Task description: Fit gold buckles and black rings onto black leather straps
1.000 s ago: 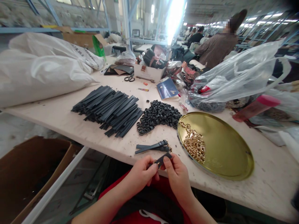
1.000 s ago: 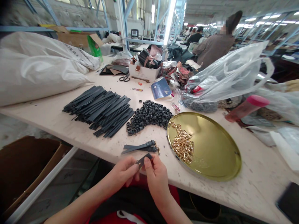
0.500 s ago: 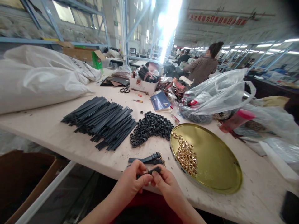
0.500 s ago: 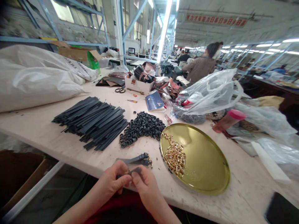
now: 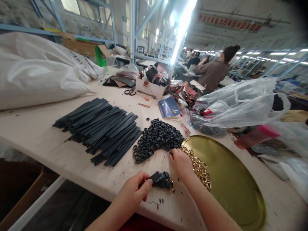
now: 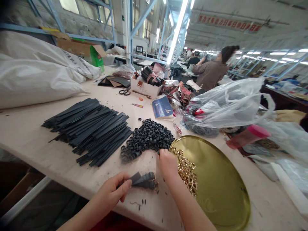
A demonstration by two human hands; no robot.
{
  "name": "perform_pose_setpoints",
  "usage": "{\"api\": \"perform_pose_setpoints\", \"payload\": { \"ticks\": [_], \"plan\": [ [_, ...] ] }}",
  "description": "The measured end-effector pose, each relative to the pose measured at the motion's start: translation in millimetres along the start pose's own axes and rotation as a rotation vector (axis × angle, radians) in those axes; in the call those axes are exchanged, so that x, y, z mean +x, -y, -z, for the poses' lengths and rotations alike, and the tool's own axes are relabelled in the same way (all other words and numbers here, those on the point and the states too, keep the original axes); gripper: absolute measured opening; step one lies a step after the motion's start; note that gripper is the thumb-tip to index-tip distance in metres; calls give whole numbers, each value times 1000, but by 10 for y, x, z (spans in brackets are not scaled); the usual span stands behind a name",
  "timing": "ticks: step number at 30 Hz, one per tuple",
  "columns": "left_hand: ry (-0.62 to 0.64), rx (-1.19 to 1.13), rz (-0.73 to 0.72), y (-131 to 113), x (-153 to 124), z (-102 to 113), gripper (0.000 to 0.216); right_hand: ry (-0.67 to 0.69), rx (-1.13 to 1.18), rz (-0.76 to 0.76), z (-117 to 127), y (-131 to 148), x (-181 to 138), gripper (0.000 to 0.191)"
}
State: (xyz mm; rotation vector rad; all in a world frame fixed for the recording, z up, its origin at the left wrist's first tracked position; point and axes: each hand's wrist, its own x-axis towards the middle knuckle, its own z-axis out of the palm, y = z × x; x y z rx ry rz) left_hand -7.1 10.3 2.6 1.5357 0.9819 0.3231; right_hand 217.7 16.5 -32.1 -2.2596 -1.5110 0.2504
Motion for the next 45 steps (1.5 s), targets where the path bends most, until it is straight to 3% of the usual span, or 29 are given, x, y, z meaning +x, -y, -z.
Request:
{"api": "perform_pose_setpoints", "payload": {
  "ticks": [3,8,14,21,26,31,39,43,45],
  "plan": [
    [-59,3,-5,-39,61,-1,25,96,123,38,96,96,-210,15],
    [-127,-30,-35,-115,115,-70,24,442,921,-83,278,408,-569,28],
    [-72,100,-59,-153,-102,-107,23,591,1202,-190,368,497,-850,36],
    [57,162,-88,-247,-326,-140,22,540,1086,-44,403,449,-1087,41],
    [-12,211,-118,-253,-426,-198,24,523,1325,-141,302,490,-1230,40],
    [-86,265,-147,-228,-485,-259,24,459,1322,-186,210,581,-1353,36],
    [-6,65,-251,-213,-553,-267,23,110,1129,-129,230,598,-1388,26],
    [5,-43,-165,-157,-526,-256,18,163,1048,-42,220,595,-1436,28],
    [27,-107,-127,-118,-493,-251,16,200,1122,-33,221,590,-1448,37]
  ]
}}
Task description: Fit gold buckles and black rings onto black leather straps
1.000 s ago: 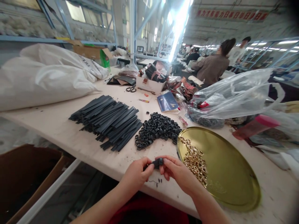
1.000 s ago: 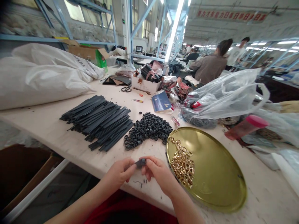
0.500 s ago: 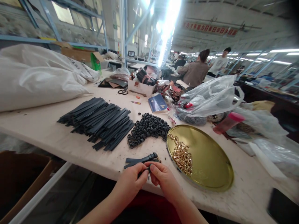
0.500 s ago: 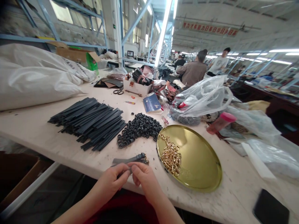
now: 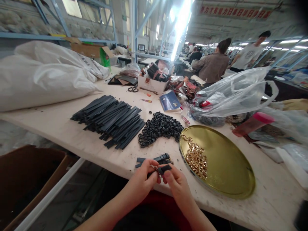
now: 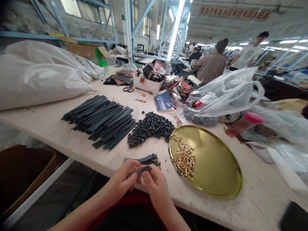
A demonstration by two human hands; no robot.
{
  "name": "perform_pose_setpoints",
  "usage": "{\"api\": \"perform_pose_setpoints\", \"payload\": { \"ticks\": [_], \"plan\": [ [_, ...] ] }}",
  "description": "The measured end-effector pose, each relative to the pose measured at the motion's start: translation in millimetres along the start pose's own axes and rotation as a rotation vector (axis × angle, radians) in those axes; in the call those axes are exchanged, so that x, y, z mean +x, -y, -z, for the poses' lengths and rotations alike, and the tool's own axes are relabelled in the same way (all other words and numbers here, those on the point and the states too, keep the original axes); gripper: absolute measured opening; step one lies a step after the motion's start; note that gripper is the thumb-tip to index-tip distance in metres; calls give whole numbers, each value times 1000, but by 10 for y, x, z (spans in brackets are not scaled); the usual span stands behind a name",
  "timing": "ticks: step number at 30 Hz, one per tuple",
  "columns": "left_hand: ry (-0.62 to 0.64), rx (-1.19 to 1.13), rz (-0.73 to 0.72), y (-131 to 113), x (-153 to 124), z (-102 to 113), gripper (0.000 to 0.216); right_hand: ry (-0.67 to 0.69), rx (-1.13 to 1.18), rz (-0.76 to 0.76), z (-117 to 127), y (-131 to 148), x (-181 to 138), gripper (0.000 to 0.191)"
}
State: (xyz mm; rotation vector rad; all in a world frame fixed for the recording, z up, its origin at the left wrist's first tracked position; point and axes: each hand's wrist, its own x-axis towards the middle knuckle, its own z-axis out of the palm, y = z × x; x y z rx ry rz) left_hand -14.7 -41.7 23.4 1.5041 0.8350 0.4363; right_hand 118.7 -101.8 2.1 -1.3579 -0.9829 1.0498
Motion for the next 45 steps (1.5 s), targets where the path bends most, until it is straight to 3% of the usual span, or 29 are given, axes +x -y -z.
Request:
{"api": "perform_pose_setpoints", "payload": {
  "ticks": [2,5,10,12,16,20,24,28,31,34,40,42,45],
  "plan": [
    [-16,-18,30,35,28,16,18,-12,156,-81,9,5,7,47],
    [-71,86,56,50,58,55,22,2,349,-269,16,13,37,34],
    [-94,369,94,-5,84,121,21,276,517,-493,19,-19,72,30],
    [-93,428,116,-22,94,129,21,288,564,-522,29,-37,82,29],
    [-40,279,91,-33,104,111,17,151,484,-431,53,-42,107,29],
    [45,-78,127,-32,86,71,16,-11,122,-186,55,-39,109,27],
    [84,-269,209,-33,47,44,21,-156,-183,-69,58,-70,78,16],
    [93,-347,265,-29,-7,49,28,41,-196,-123,100,-31,47,17],
    [135,-381,273,-23,-60,61,30,215,-39,-240,137,44,3,21],
    [148,-382,256,-40,-118,57,29,300,159,-329,157,75,-68,28],
    [192,-262,223,-112,-204,11,29,251,320,-445,128,3,-189,22],
    [186,-250,230,-99,-216,-2,30,204,204,-417,111,7,-221,16],
    [180,-273,278,-47,-229,-21,27,184,-131,-234,115,63,-271,7]
  ]
}}
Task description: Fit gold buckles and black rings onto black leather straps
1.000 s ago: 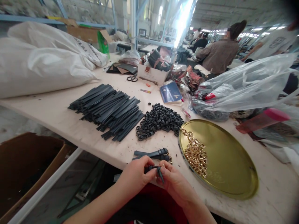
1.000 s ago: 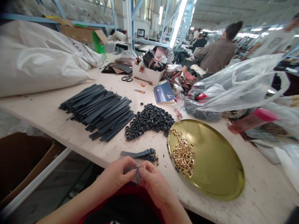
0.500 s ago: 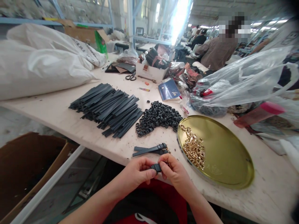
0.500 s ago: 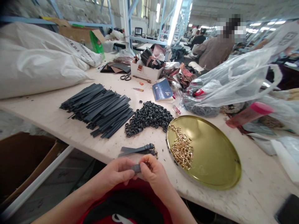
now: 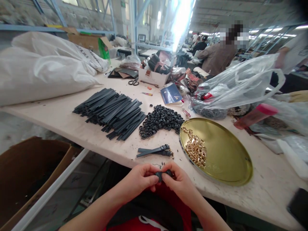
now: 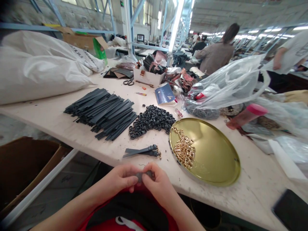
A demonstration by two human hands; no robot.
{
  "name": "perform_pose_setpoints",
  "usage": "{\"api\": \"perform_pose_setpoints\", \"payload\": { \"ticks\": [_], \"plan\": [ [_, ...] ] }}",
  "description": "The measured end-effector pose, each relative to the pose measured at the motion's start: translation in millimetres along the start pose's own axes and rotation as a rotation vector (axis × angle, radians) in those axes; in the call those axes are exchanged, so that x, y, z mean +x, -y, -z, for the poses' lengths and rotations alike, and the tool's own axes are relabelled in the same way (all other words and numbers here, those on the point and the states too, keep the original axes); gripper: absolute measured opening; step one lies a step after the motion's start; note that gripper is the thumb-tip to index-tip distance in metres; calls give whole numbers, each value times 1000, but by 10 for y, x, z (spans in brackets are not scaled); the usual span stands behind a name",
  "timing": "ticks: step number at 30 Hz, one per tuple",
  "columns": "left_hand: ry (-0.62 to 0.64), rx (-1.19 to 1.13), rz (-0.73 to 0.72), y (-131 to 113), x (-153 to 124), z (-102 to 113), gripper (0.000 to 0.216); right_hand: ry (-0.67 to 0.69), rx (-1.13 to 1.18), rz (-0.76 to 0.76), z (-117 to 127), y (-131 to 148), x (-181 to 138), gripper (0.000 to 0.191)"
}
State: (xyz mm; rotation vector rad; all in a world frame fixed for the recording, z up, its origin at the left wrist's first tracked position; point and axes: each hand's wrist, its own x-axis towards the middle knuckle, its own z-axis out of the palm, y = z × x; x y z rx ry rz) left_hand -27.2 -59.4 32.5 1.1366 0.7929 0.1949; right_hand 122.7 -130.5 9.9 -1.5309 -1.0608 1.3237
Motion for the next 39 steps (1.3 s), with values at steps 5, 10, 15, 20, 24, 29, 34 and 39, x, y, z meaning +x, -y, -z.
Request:
{"api": "perform_pose_setpoints", "payload": {
  "ticks": [5,10,15,20,24,29,34,39],
  "plan": [
    [34,42,1,48,-17,-26,27,134,-310,158,84,72,-102,8],
    [59,165,-48,25,-9,-30,45,102,-247,165,79,-51,-127,23],
    [25,431,-187,-7,165,-28,42,-36,-333,293,39,-207,-13,22],
    [-240,941,-395,16,524,-38,34,-349,-772,427,179,-378,362,27],
    [-461,1300,-507,-120,690,298,16,-523,-1117,673,272,-529,632,36],
    [-796,1541,-321,-486,650,1143,23,-489,-1276,733,265,-578,757,49],
    [-767,1627,-243,-473,714,1392,22,-514,-1251,720,278,-593,808,51],
    [-723,1650,-148,-369,943,1231,16,-526,-1219,711,278,-611,784,49]
  ]
}}
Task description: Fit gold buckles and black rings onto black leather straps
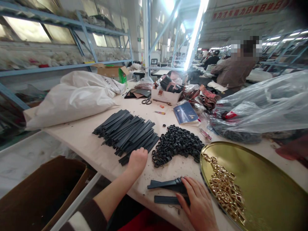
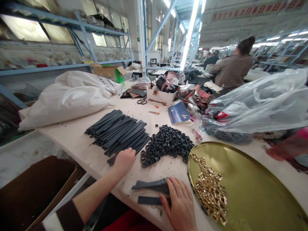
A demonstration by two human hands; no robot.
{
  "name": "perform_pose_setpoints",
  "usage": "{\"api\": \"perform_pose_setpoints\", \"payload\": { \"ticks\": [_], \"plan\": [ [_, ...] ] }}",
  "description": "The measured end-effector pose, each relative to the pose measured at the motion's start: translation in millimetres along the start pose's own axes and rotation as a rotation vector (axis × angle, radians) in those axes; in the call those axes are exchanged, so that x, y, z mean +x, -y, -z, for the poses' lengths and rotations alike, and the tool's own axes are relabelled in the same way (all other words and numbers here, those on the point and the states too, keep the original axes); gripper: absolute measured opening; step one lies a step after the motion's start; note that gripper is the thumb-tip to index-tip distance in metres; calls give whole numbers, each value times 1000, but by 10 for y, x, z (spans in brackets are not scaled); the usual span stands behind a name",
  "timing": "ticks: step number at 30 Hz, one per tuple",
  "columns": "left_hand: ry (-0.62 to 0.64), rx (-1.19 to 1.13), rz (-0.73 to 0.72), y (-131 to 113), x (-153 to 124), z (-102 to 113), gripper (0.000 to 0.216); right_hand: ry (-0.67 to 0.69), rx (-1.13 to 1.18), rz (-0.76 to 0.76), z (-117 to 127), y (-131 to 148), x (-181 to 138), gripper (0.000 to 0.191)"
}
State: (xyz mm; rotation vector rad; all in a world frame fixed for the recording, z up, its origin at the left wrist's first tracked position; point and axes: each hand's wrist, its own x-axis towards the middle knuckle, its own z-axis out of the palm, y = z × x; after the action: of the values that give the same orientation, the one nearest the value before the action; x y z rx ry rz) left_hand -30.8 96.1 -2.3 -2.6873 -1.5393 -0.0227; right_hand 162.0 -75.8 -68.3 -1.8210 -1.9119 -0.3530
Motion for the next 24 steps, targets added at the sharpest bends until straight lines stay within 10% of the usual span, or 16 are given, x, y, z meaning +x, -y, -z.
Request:
{"api": "perform_pose_setpoints", "payload": {
  "ticks": [24],
  "plan": [
    [65,-474,213,48,418,279,18,-37,22,-35,21,31,10,36]
  ]
}}
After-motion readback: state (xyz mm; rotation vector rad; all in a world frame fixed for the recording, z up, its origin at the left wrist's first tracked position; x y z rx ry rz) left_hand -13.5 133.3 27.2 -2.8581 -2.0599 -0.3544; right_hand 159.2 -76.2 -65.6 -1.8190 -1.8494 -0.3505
